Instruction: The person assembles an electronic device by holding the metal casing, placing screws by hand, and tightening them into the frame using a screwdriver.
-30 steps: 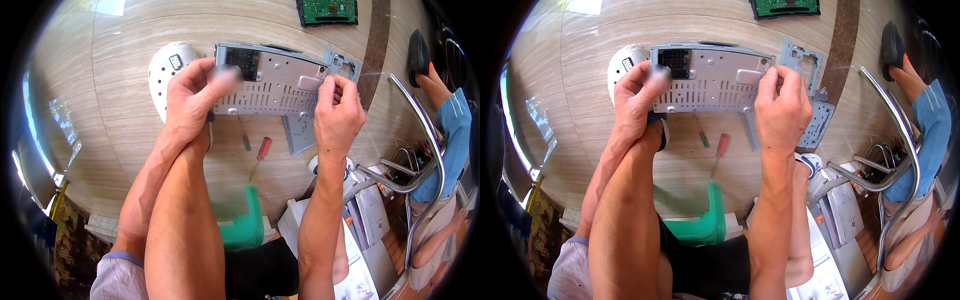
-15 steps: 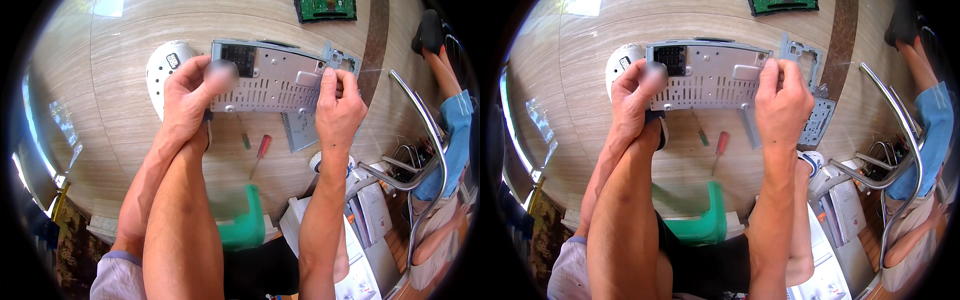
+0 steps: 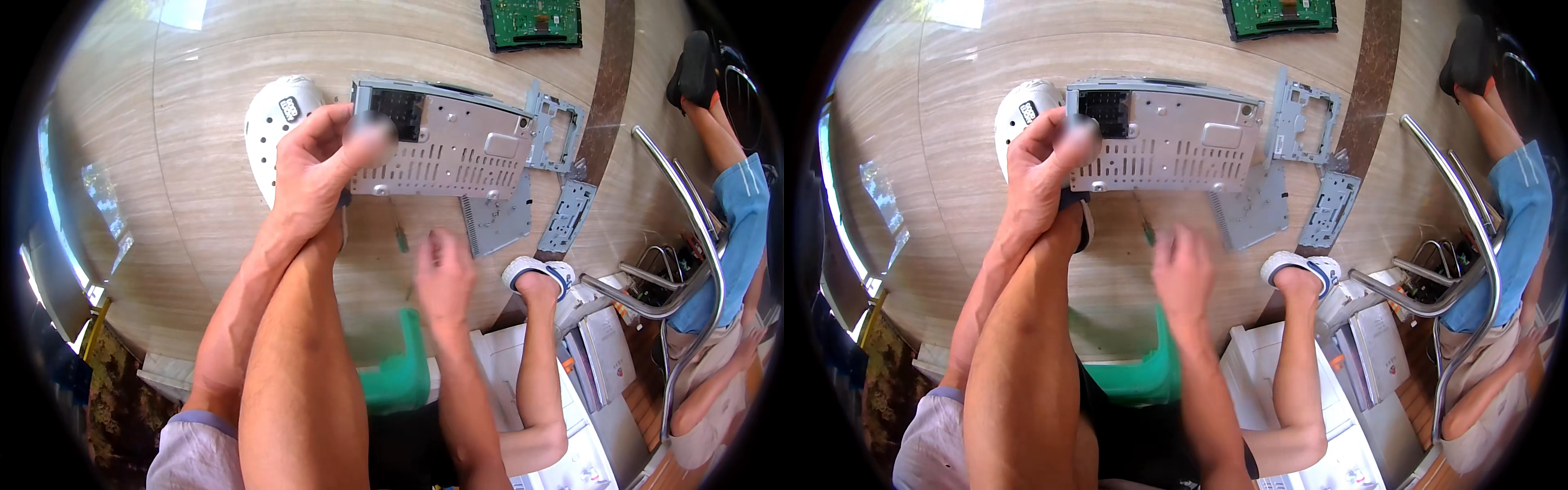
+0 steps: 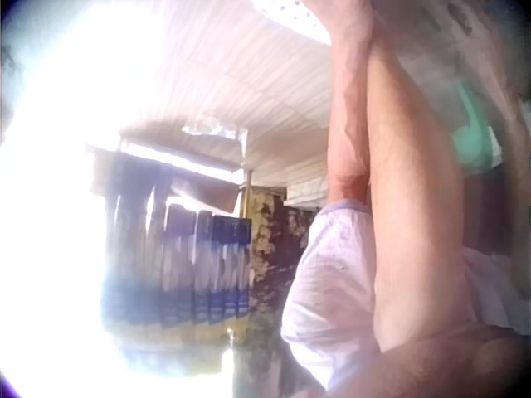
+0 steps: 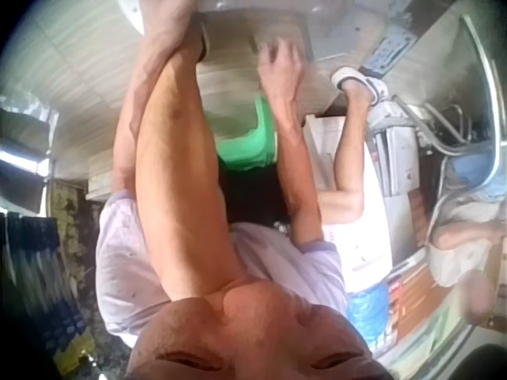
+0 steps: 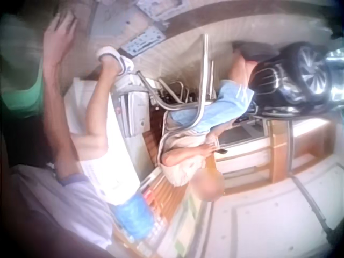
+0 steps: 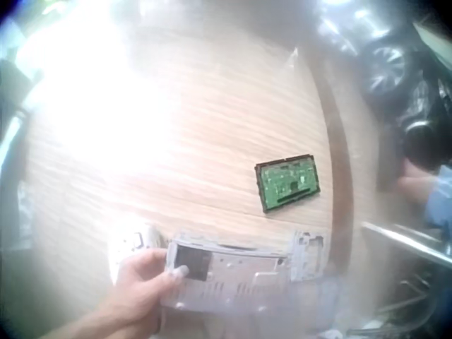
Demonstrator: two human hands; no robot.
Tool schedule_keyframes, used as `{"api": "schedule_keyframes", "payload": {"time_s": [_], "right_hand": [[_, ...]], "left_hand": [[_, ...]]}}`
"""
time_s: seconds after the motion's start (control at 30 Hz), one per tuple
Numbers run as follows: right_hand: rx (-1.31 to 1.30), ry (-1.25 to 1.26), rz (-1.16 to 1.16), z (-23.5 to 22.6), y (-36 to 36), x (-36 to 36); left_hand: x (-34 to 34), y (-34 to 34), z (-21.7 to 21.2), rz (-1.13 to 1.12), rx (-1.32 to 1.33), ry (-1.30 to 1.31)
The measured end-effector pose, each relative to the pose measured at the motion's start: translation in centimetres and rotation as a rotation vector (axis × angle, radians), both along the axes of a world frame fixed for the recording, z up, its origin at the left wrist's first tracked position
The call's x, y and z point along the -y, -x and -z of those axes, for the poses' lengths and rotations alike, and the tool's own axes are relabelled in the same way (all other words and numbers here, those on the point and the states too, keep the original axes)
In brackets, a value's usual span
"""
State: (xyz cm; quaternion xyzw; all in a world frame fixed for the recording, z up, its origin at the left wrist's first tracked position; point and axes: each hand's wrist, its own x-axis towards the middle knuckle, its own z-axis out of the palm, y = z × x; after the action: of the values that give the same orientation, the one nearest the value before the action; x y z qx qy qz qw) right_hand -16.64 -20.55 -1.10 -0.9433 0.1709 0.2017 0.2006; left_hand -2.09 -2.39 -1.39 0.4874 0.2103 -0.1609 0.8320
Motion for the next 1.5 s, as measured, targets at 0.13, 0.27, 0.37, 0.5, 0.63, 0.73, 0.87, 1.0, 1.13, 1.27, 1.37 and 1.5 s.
{"api": "schedule_keyframes", "payload": {"time_s": [0.13,0.27,0.37,0.5,0.63,0.73,0.87,1.0,1.13,1.27,1.37,1.5], "right_hand": [[-0.037,0.118,-0.084,3.1,3.5,-2.2],[0.027,0.108,-0.026,4.6,3.7,-1.5],[-0.071,0.097,0.002,3.1,2.3,-1.4],[0.001,-0.230,0.525,-2.8,-0.6,0.6],[0.274,-0.311,0.580,-7.0,-2.9,6.2],[0.443,-0.335,0.656,-10.9,-6.4,7.2],[0.605,-0.251,0.619,-14.4,-10.8,5.0],[0.790,-0.341,0.566,-14.3,-13.2,3.2],[0.804,-0.316,0.414,-13.6,-13.9,3.2],[0.764,-0.305,0.372,-13.6,-14.6,3.3],[0.719,-0.299,0.364,-13.4,-14.8,3.1],[0.683,-0.281,0.281,-13.1,-14.7,2.9]], "left_hand": [[0.3,-0.2,-0.2,0.006,0.007,-0.018],[0.4,-0.4,-0.4,0.029,0.009,-0.040],[0.2,-0.1,0.1,0.032,0.003,-0.047],[0.1,0.2,0.4,0.028,-0.010,-0.025],[0.1,-0.2,-0.3,0.012,-0.030,0.025],[0.0,-0.1,-0.4,0.040,-0.040,-0.060],[0.4,-0.4,-0.9,-0.002,-0.046,0.011],[0.4,-0.3,-0.8,-0.008,-0.059,0.008],[0.3,-0.3,-1.1,-0.010,-0.076,0.026],[0.2,-0.5,-1.2,-0.004,-0.078,0.028],[0.2,-0.4,-1.0,0.006,-0.071,0.022],[0.2,-0.4,-1.1,0.002,-0.066,0.039]]}}
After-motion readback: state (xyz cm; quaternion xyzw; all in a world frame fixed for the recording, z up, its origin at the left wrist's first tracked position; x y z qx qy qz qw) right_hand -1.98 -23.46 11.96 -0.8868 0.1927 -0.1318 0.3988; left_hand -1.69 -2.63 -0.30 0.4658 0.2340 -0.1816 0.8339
